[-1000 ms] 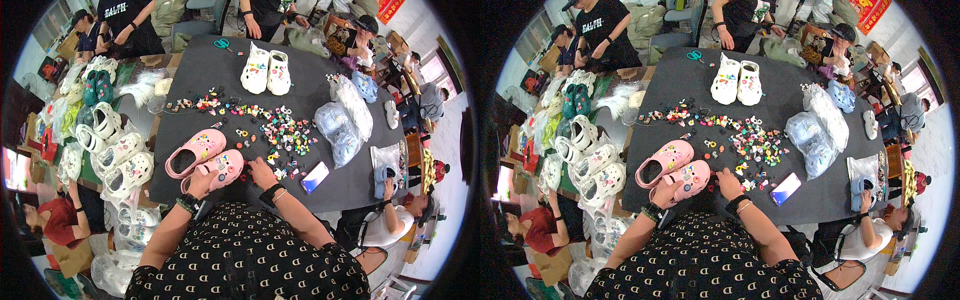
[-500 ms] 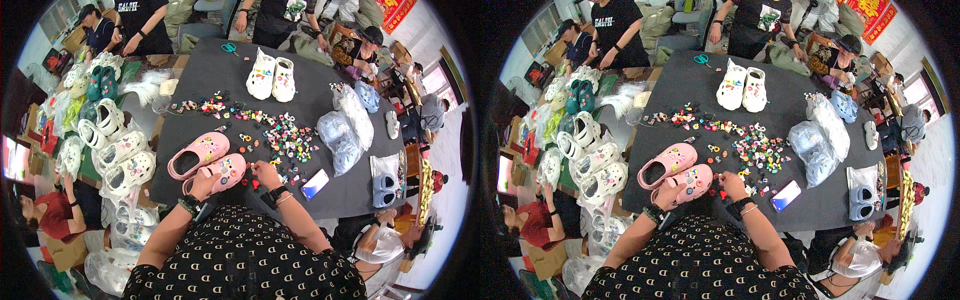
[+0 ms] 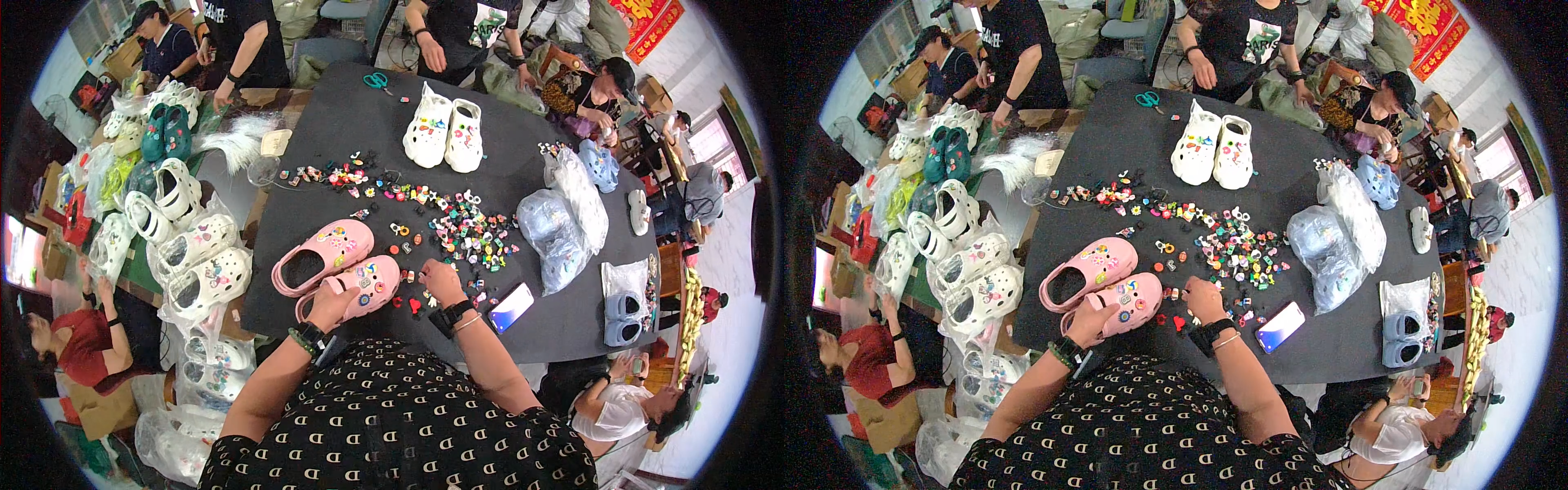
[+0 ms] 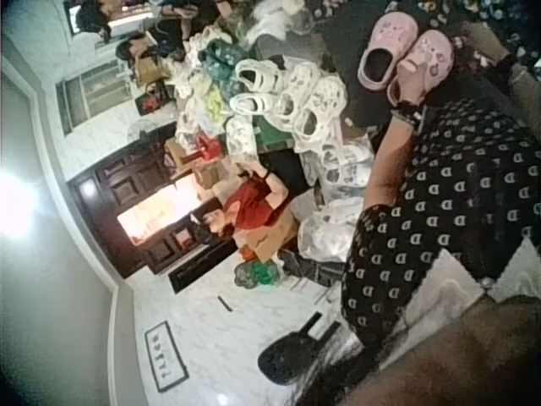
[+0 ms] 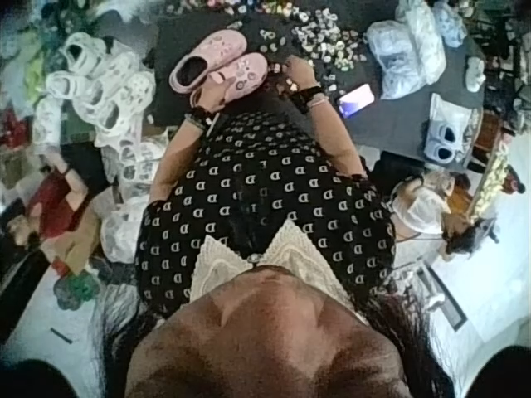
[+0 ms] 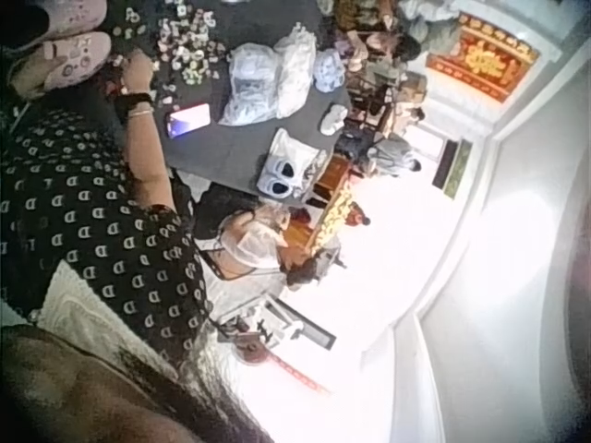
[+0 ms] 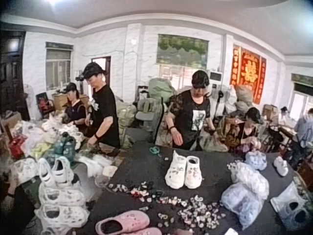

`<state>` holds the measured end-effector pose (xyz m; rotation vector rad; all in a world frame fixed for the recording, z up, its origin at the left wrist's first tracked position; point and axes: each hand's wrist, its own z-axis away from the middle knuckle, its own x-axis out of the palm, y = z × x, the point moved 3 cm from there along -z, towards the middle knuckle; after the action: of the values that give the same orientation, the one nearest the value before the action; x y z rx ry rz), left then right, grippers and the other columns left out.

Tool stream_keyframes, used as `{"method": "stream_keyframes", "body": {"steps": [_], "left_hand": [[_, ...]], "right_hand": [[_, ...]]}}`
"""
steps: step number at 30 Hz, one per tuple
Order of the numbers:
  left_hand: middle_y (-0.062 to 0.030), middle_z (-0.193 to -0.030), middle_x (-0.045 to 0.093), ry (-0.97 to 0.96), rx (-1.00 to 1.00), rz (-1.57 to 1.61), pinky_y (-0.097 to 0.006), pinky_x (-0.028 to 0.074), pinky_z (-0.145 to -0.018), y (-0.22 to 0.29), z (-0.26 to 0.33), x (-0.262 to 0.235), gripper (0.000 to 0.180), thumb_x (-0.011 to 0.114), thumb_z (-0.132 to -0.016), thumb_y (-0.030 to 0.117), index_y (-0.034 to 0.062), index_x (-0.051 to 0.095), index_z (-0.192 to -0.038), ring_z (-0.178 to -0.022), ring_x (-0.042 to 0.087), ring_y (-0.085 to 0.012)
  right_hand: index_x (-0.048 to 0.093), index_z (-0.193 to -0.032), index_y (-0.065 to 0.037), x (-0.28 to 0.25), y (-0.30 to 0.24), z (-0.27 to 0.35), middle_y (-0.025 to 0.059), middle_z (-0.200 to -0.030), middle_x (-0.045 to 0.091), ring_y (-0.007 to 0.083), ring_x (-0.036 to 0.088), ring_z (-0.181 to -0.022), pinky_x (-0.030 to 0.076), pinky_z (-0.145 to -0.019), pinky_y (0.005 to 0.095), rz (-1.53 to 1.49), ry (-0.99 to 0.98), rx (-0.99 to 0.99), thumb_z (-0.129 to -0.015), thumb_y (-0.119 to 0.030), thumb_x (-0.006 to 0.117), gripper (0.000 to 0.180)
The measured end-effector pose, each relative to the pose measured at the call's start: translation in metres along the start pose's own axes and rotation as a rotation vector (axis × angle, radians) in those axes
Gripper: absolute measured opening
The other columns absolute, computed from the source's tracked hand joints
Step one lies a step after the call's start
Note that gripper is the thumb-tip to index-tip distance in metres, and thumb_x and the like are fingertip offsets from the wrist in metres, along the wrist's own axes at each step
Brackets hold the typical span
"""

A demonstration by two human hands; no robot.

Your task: Decorating foam clogs with charms and packing them into plastic bags.

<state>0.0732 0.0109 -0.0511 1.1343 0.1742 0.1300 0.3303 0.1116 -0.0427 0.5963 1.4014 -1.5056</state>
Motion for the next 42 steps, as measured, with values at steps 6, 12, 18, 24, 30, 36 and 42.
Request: {"method": "stream_keyframes", "body": {"steps": [6, 12, 18, 24, 30, 36, 42], "left_hand": [[-0.0142, -0.111, 0.062, -0.019, -0.001, -0.011, -0.033, 0.053, -0.078, -0.01, -0.007, -0.002, 0.042, 0.068, -0.081, 0.006, -0.0068, 0.05, -0.117, -0.094, 0.063, -0.0206], [-0.0191, -0.104, 0.064, -0.019, 0.039, -0.09, -0.035, 0.051, -0.079, 0.02, 0.0, 0.003, 0.041, 0.073, -0.077, 0.015, -0.0086, 0.055, -0.106, -0.094, 0.064, -0.0252], [-0.0229, -0.097, 0.065, -0.005, 0.042, -0.104, -0.037, 0.05, -0.077, -0.011, -0.008, -0.005, 0.044, 0.075, -0.074, 0.023, -0.0093, 0.058, -0.098, -0.091, 0.064, -0.0289], [-0.021, -0.103, 0.064, -0.013, 0.04, -0.126, -0.037, 0.051, -0.076, -0.012, -0.004, -0.01, 0.049, 0.074, -0.075, 0.019, -0.011, 0.054, -0.108, -0.093, 0.063, -0.0271], [-0.0155, -0.107, 0.063, -0.157, 0.09, -0.05, -0.033, 0.051, -0.076, 0.019, 0.011, -0.007, 0.042, 0.068, -0.08, 0.013, -0.0057, 0.054, -0.115, -0.095, 0.062, -0.0227], [-0.0123, -0.11, 0.061, -0.051, -0.007, -0.098, -0.032, 0.05, -0.077, 0.001, -0.004, -0.004, 0.037, 0.064, -0.084, 0.01, -0.0053, 0.055, -0.116, -0.095, 0.061, -0.0196], [-0.0143, -0.106, 0.063, -0.046, 0.052, 0.02, -0.032, 0.051, -0.077, 0.0, -0.008, 0.001, 0.044, 0.07, -0.078, 0.011, -0.0072, 0.05, -0.112, -0.092, 0.062, -0.0189]], "right_hand": [[0.062, -0.084, -0.004, 0.001, 0.021, -0.02, 0.0171, -0.085, 0.066, 0.0339, 0.064, -0.087, 0.05, -0.075, 0.0435, 0.053, -0.043, -0.068, -0.072, -0.019, 0.071, 0.022], [0.06, -0.088, -0.003, -0.013, 0.021, -0.043, 0.0185, -0.089, 0.065, 0.0365, 0.062, -0.09, 0.049, -0.076, 0.0456, 0.07, -0.033, -0.014, -0.074, -0.024, 0.071, 0.027], [0.057, -0.097, -0.002, -0.014, 0.029, -0.078, 0.0199, -0.092, 0.063, 0.0377, 0.06, -0.093, 0.049, -0.079, 0.0457, 0.078, 0.209, -0.037, -0.071, -0.024, 0.076, 0.038], [0.058, -0.097, -0.002, -0.007, 0.02, -0.078, 0.0206, -0.095, 0.062, 0.0368, 0.064, -0.09, 0.053, -0.075, 0.0447, 0.224, 0.097, 0.011, -0.073, -0.025, 0.075, 0.037], [0.058, -0.09, -0.004, 0.009, 0.033, -0.072, 0.0217, -0.087, 0.061, 0.0386, 0.062, -0.082, 0.052, -0.073, 0.0467, 0.162, 0.225, -0.039, -0.076, -0.009, 0.06, 0.016], [0.064, -0.086, -0.002, -0.02, 0.019, -0.051, 0.0145, -0.078, 0.066, 0.0267, 0.066, -0.072, 0.052, -0.064, 0.0358, -0.272, 0.214, -0.15, -0.076, -0.011, 0.068, 0.013], [0.065, -0.091, -0.001, -0.016, -0.053, -0.011, 0.0111, -0.08, 0.067, 0.0194, 0.065, -0.071, 0.051, -0.066, 0.031, -0.487, -0.103, -0.257, -0.077, -0.01, 0.071, 0.017]]}}
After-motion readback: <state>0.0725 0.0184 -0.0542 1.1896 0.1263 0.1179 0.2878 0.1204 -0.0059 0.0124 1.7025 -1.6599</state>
